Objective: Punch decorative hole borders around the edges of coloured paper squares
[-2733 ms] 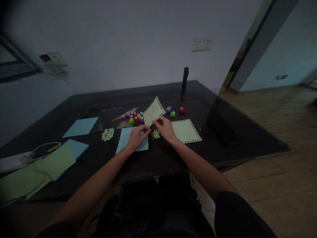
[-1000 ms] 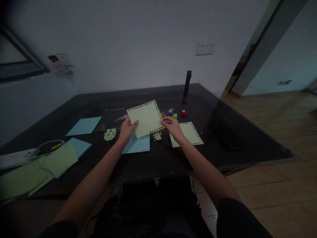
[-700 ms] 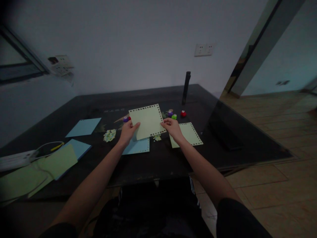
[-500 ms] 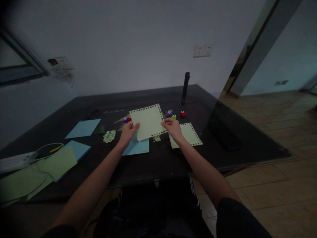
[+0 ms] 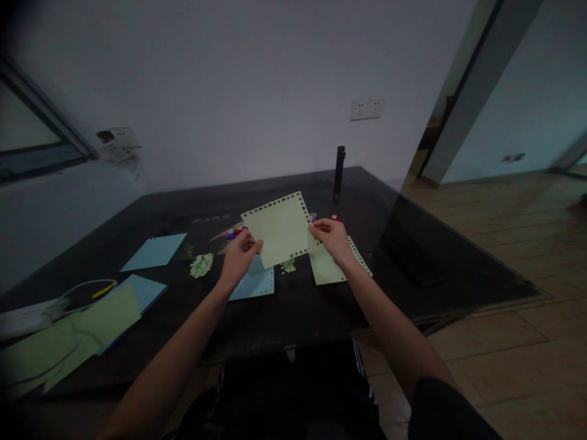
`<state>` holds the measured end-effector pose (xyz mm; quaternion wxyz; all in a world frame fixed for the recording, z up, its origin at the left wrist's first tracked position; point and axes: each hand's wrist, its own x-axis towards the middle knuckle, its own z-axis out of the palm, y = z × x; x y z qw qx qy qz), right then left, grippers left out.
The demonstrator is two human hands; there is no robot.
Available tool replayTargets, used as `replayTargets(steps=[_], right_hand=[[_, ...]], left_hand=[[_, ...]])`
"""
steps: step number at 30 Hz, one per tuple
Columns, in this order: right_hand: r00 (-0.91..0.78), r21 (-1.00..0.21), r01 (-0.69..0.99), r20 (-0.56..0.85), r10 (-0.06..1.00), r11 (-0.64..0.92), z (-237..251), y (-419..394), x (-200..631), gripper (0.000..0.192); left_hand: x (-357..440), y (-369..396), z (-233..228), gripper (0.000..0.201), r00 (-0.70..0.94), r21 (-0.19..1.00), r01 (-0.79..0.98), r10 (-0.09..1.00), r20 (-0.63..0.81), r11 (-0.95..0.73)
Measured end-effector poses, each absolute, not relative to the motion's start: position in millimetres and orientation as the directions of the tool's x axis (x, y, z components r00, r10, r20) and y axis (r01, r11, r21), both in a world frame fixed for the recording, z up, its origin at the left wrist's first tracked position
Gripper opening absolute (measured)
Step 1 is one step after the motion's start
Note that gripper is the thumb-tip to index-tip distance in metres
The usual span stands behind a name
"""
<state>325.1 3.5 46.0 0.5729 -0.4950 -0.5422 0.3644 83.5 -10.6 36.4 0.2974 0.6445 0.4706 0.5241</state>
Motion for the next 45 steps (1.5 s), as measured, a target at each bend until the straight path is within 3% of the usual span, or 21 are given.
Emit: replayTargets(steps=[3,6,8,12,14,26,45], right_hand=[[0.184,-0.959,0.127,0.275,0.944,0.254,52,-4,343,0.025],[0.234,-0.962,0.143,0.260,0.937,0.231,50,-14,367,0.026],[0.269,-0.965,0.166,0.244,0.932,0.204,44,-21,385,0.028],[0.287,-0.942,0.304,0.236,0.928,0.145,27,-33,417,0.035],[0.266,-0.917,0.381,0.231,0.936,0.118,17,-37,428,0.041],[0.228,-0.753,0.656,0.260,0.938,0.049,-14,-46,434,0.031],[0.205,-0.616,0.787,0.267,0.942,0.004,-22,-43,435,0.022]], left_hand=[[104,-14,49,0.050,-0.031,0.903,0.210,0.920,0.390,-0.376],[129,-13,54,0.062,-0.012,0.893,0.218,0.914,0.405,-0.393],[146,-10,50,0.051,0.030,0.874,0.279,0.913,0.407,-0.398],[174,-5,33,0.010,0.219,0.793,0.460,0.916,0.335,-0.400],[182,-4,23,0.005,0.268,0.760,0.525,0.922,0.279,-0.383],[194,-15,7,0.019,0.325,0.596,0.714,0.928,0.183,-0.368],[201,-22,4,0.019,0.365,0.371,0.846,0.923,0.122,-0.384]])
